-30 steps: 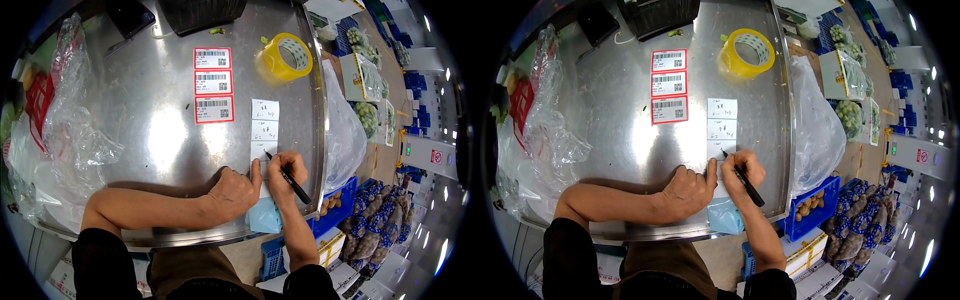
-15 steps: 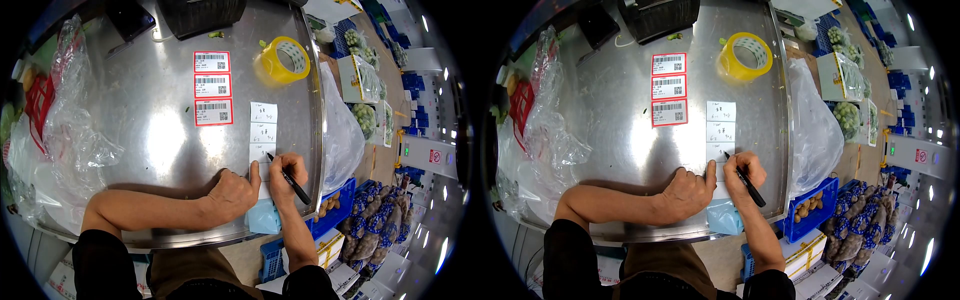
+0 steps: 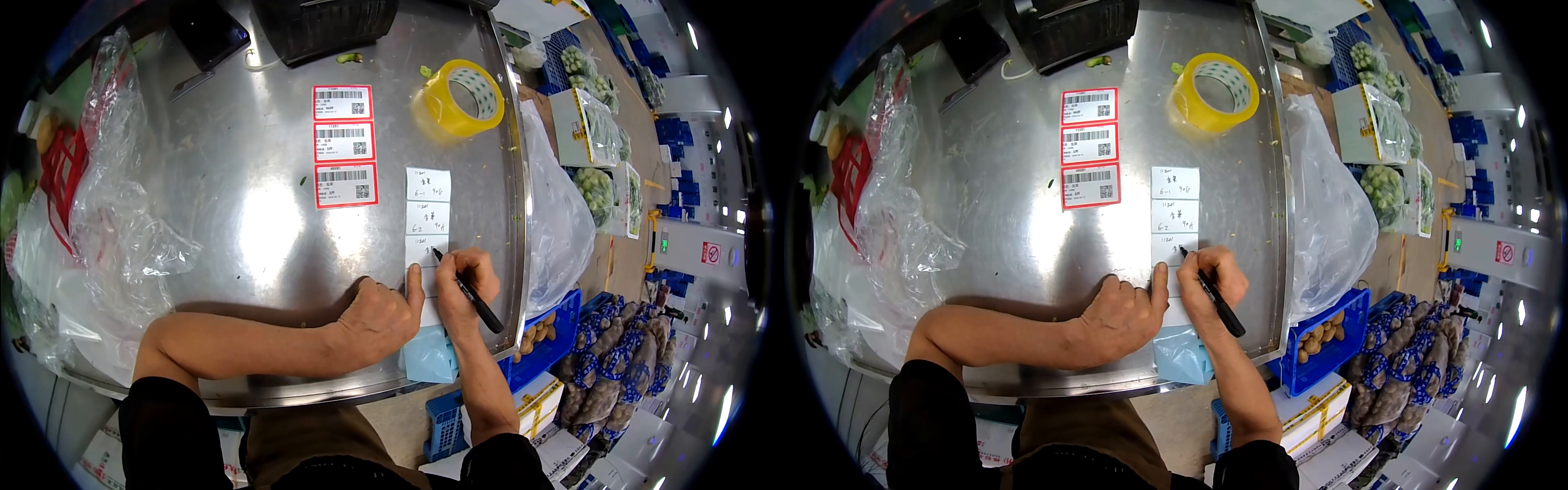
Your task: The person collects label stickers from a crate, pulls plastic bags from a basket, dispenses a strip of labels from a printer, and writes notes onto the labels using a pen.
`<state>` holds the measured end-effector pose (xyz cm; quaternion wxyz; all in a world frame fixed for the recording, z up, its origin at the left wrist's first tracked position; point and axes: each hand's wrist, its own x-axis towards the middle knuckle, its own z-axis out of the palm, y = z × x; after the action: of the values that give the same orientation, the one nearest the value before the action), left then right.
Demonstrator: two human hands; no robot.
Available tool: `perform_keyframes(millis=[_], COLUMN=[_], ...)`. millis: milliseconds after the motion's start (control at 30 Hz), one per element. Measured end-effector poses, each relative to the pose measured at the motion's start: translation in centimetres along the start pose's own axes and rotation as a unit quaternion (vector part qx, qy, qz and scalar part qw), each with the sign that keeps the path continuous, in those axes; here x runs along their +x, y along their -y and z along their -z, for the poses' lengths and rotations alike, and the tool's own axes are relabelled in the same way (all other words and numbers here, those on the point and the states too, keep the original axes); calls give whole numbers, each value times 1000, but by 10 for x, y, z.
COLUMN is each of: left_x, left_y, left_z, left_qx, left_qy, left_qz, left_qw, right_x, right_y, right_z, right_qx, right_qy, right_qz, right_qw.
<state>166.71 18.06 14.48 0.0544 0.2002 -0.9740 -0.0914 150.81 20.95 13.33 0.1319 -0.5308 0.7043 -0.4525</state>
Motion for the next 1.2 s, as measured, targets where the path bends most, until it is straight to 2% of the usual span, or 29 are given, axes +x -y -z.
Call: perform_keyframes(millis=[67,167,267,367,667,867,1067,1200], left_x=[0,0,0,0,-1,-1,0,0], left_y=[0,0,0,0,-1,-2,0,0], left_z=[1,2,0,1,0,-2,-1,1], left_qx=[5,5,10,8,9,-3,6,6], left_qy=[0,-2,-3,-2,-3,-2,-1,0], left_qz=[-2,-3,0,0,5,9,2,-1], left_qw=[1000,1000,1000,1000,1000,1000,1000,1000], right_x=[-1,1,3,-1,-1,2,1,-1], right_y=[-2,-5,-2,-2,0,-1,-5,0], right_z=[2,-4,-3,0,1,-3,-1,2], right_qx=[-13,8,-4,8,0,6,10,4], right_qy=[8,-43,-33,-11,5,-41,-24,0], right_qz=[2,14,35,3,4,23,37,-3], right_qw=[1000,999,999,1000,1000,999,999,1000])
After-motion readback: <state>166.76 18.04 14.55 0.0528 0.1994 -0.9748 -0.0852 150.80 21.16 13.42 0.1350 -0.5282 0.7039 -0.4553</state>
